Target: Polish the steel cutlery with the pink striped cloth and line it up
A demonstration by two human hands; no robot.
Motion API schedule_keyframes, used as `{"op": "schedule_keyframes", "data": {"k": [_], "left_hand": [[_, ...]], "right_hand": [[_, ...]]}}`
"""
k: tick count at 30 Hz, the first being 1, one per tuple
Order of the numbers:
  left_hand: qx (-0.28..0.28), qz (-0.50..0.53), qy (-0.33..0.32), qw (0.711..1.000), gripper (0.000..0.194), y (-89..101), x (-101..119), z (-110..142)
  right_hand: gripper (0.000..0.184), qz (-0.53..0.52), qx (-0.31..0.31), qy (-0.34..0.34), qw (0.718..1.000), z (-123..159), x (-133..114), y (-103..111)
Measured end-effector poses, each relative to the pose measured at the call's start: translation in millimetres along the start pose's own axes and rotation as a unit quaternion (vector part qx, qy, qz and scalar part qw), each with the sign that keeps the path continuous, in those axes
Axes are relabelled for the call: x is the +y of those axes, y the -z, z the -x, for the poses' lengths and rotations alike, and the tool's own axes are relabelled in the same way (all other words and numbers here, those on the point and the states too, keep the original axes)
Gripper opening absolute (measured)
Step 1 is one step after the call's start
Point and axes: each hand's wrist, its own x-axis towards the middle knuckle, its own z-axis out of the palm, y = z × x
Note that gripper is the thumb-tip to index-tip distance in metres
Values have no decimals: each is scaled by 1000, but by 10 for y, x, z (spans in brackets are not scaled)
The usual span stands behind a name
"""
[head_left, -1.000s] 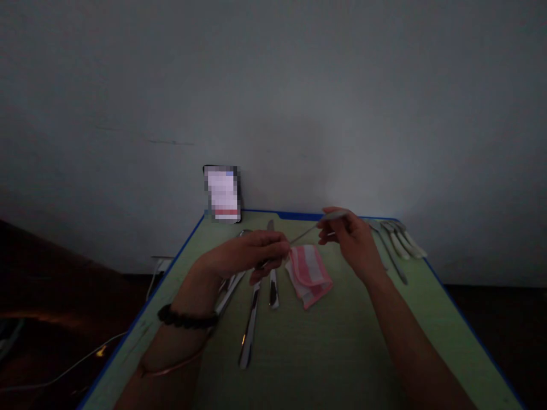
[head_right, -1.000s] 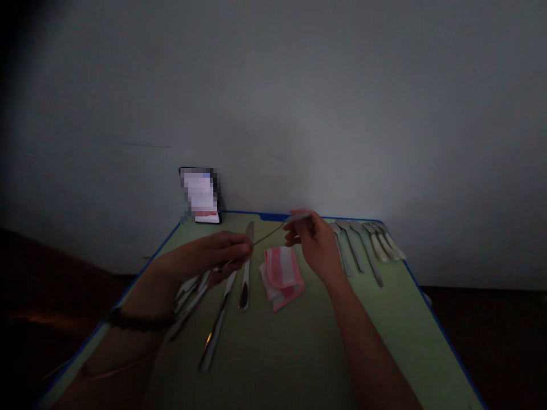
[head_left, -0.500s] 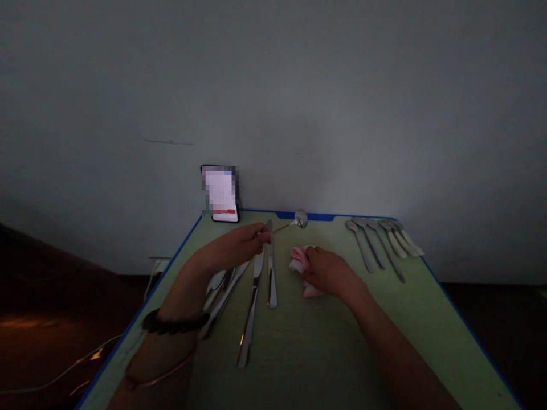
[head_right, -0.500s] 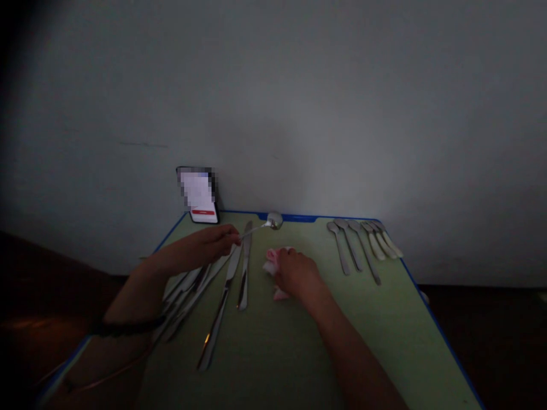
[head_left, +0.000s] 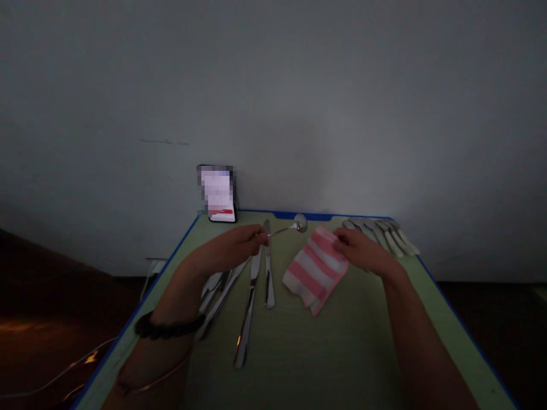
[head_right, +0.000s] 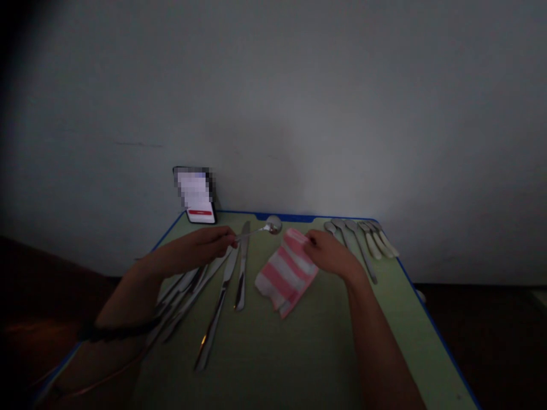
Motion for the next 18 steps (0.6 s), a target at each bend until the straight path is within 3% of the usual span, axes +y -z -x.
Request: {"op": "schedule_keyframes", "data": {"k": [3,6,10,12,15,17,18], "left_hand": [[1,-2,-4,1000,31,10,21,0],[2,-7,-10,1000,28,21,64,13],[-10,1,-30,1000,26,26,130,32],[-11,1,-41,999,27,16,174,36],[2,-18,-74,997,29,-26,246,34],[31,-51,-90,994,30,-70,290,33],[49,-70,-90,992,31,-93,310,35]], "right_hand": [[20,-77,86,-37,993,64,139,151],[14,-214,183,-55,958,176,166,320],[11,-249,291,10,923,331,-70,471],[11,-204,268,59,940,389,-256,476],[17,-103,111,160,975,416,-502,379],[19,-84,58,171,980,372,-600,257],[21,-108,73,148,980,328,-625,186]]}}
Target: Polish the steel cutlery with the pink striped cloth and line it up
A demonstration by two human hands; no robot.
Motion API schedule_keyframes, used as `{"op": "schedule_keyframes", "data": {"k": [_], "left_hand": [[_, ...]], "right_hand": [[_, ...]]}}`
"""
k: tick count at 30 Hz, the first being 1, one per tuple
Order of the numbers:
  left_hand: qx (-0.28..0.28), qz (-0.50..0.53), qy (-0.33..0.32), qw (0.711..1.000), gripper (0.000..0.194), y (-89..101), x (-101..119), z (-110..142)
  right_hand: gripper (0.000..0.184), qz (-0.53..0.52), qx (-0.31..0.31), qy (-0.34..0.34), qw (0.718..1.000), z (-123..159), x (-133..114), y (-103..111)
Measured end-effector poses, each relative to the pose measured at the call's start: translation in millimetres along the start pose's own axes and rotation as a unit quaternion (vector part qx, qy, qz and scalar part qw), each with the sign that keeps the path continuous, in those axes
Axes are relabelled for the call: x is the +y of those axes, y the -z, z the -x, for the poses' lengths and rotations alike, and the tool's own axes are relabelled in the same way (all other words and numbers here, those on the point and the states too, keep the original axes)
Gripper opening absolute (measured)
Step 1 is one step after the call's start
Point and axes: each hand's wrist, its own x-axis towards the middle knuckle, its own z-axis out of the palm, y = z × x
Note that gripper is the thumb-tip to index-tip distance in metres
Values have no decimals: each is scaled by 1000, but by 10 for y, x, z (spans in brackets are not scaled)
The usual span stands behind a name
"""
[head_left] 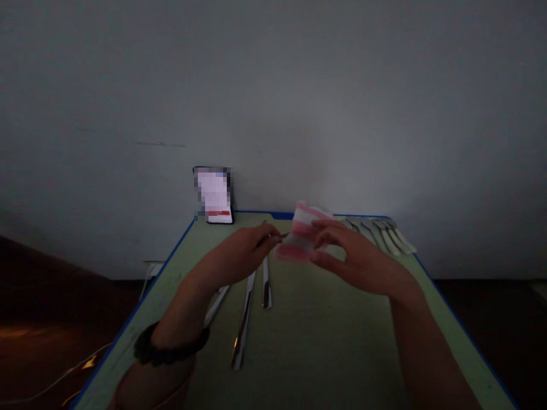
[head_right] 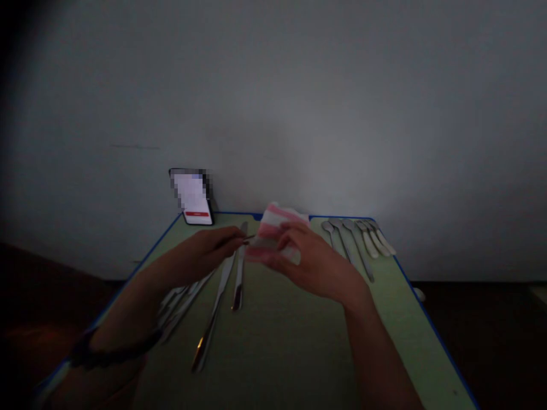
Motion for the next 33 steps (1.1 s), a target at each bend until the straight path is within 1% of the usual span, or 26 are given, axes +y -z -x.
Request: {"op": "schedule_keyframes", "data": {"k": [1,3,5,7,8,10,13,15,16,18,20,21,23,24,25,26,27,28,29,30,31,32,33], "left_hand": [[15,-20,4,1000,32,-19,23,2],[37,-45,8,998,34,-46,73,14],[53,-52,-2,997,36,-60,125,29],[66,-52,-14,996,36,-68,172,41],[70,-52,-18,996,37,-74,191,45],[69,-53,-22,996,38,-93,218,45],[63,-56,-31,996,40,-132,232,37],[65,-59,-36,996,41,-151,226,30],[67,-62,-37,995,41,-154,219,27],[71,-72,-37,994,40,-146,198,25],[86,-82,-30,992,38,-122,170,27],[96,-87,-25,991,37,-108,154,29],[113,-94,-12,989,35,-82,125,32],[117,-97,-8,988,34,-74,114,33],[117,-98,-5,988,34,-69,107,31],[115,-98,-4,988,33,-69,105,29],[115,-99,-3,988,32,-72,108,25],[115,-100,-2,988,32,-78,116,21],[116,-99,-4,988,31,-86,128,17],[118,-99,-9,988,31,-95,144,13],[121,-101,-14,987,30,-105,161,10],[123,-104,-18,987,30,-113,177,8],[125,-109,-21,986,30,-120,194,8]], "right_hand": [[24,-36,50,-28,998,-42,20,-80],[27,-104,158,-70,979,-140,94,-231],[34,-168,252,-89,949,-237,180,-356],[40,-234,318,-98,913,-316,250,-445],[42,-274,341,-100,894,-347,277,-475],[38,-372,367,-94,847,-394,315,-510],[21,-536,347,-89,764,-433,361,-516],[14,-609,337,-104,710,-443,399,-505],[12,-629,340,-117,689,-444,422,-496],[11,-646,358,-145,659,-440,476,-467],[11,-646,380,-163,641,-430,534,-415],[12,-642,393,-164,638,-422,559,-378],[14,-616,429,-146,645,-401,585,-290],[16,-591,452,-128,656,-386,578,-244],[17,-555,478,-105,673,-369,555,-202],[18,-506,500,-81,698,-348,517,-167],[18,-447,509,-58,733,-325,465,-143],[18,-381,499,-37,778,-300,403,-130],[17,-311,466,-16,828,-276,339,-130],[17,-242,414,4,878,-255,280,-141],[18,-178,357,25,917,-239,231,-161],[22,-124,309,41,942,-230,199,-188],[26,-81,281,50,955,-228,186,-217]]}}
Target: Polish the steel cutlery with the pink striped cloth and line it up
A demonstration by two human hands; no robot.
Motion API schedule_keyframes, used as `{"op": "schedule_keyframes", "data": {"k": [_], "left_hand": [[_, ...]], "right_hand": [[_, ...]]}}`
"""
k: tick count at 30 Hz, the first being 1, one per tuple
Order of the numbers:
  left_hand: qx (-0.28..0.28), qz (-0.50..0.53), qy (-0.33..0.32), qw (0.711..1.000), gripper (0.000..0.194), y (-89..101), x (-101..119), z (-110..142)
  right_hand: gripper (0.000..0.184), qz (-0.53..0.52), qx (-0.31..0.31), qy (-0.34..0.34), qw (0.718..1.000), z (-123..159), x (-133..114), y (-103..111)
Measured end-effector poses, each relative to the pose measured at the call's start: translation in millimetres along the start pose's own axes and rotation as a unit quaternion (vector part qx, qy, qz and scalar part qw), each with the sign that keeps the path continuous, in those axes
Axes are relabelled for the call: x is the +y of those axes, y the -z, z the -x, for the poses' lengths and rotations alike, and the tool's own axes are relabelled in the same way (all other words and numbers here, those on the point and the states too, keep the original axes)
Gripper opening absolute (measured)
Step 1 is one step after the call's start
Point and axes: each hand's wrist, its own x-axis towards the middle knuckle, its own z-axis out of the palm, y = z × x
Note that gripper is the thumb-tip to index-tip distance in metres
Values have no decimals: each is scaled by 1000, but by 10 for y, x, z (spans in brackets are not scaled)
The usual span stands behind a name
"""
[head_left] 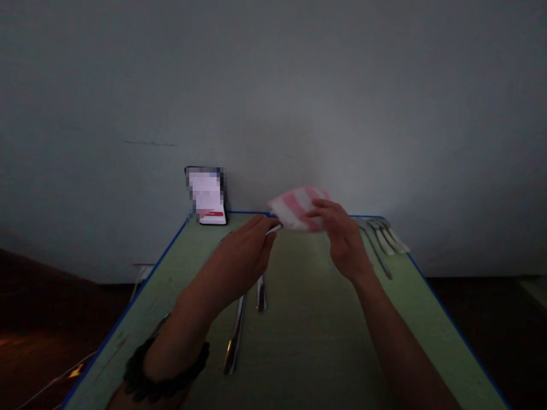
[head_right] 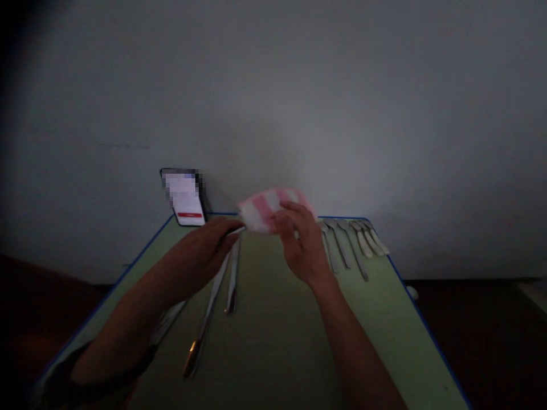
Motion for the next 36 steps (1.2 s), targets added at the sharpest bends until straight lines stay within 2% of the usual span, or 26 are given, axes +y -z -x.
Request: {"op": "schedule_keyframes", "data": {"k": [2,5,7,10,12,14,17,20,22,26,29,33,36], "left_hand": [[5,-19,-1,1000,30,0,32,4],[4,-57,-12,998,31,13,76,17],[-2,-85,-23,996,32,24,104,26],[-9,-116,-44,992,33,39,123,32],[-10,-112,-55,992,32,46,110,28],[-6,-85,-52,995,31,47,75,17],[-38,-11,-17,999,30,28,-13,-12],[-156,85,9,984,35,-10,-103,-44],[-202,155,20,967,40,-28,-142,-59],[-177,218,51,958,40,-17,-172,-67],[-168,218,65,959,39,18,-186,-55],[-161,215,81,960,38,77,-219,-33],[-146,210,87,963,36,110,-241,-26]], "right_hand": [[28,59,6,4,998,20,41,-50],[20,106,91,-49,989,21,191,-91],[37,89,119,-99,984,17,294,-92],[57,5,72,-196,978,18,398,-74],[55,-58,27,-246,967,23,433,-64],[46,-120,6,-270,955,30,446,-63],[38,-192,23,-264,945,44,436,-97],[35,-204,50,-238,948,73,411,-186],[36,-213,71,-240,944,100,401,-268],[45,-243,117,-284,920,131,395,-410],[46,-300,108,-301,899,105,372,-447],[38,-396,79,-255,879,40,313,-393],[42,-443,40,-223,868,2,253,-314]]}}
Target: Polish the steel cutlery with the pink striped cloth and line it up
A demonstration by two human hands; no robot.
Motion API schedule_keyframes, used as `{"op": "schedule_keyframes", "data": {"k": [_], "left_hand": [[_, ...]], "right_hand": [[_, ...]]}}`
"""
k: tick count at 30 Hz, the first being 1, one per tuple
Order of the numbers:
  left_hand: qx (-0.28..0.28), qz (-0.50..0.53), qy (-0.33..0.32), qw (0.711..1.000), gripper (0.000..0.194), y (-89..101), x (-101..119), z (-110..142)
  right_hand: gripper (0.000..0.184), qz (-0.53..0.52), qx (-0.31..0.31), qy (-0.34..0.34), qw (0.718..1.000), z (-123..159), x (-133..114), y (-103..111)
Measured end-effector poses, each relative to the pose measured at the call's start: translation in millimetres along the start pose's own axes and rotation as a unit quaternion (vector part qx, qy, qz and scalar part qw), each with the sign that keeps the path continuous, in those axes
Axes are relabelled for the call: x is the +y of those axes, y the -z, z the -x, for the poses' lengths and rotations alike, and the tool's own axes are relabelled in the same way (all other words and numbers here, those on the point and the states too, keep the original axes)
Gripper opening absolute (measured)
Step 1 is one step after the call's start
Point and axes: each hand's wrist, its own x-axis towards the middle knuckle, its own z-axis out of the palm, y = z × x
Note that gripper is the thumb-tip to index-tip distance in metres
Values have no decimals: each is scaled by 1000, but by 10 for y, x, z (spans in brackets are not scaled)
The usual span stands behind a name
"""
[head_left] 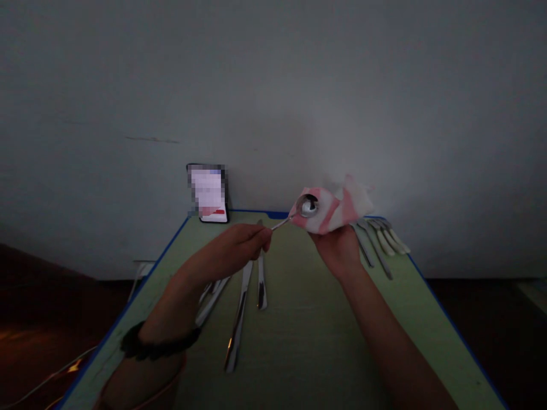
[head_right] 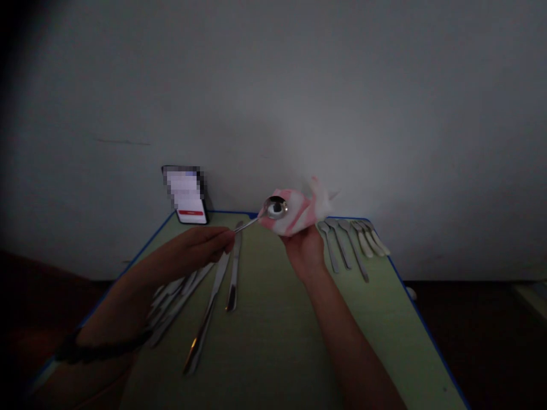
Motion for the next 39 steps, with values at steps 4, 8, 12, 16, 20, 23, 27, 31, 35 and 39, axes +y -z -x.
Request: {"op": "schedule_keyframes", "data": {"k": [4,8,12,16,20,23,27,31,35,39], "left_hand": [[5,-1,-9,1000,37,-9,-9,-9],[-12,1,-15,1000,40,-78,15,-22],[-41,-12,-37,998,39,-175,98,-23],[-54,-9,-53,997,39,-213,158,-21],[-69,-19,-48,996,42,-93,137,26],[-89,-52,-51,993,40,41,115,112],[-118,-81,-53,988,38,127,160,237],[-103,-78,-78,988,35,143,219,302],[-75,-16,-87,993,36,139,183,263],[-25,80,-67,994,40,-11,199,130]], "right_hand": [[46,-15,-19,6,1000,21,-75,-57],[36,37,2,-2,999,51,10,-103],[33,132,71,0,989,79,137,-45],[32,140,82,-7,987,72,111,35],[30,197,19,-26,980,67,-88,148],[26,320,-103,-43,941,87,-296,250],[20,414,-315,-74,851,141,-544,293],[22,455,-373,-66,806,205,-684,234],[14,432,-277,-4,858,224,-620,136],[36,323,72,92,939,201,-318,-20]]}}
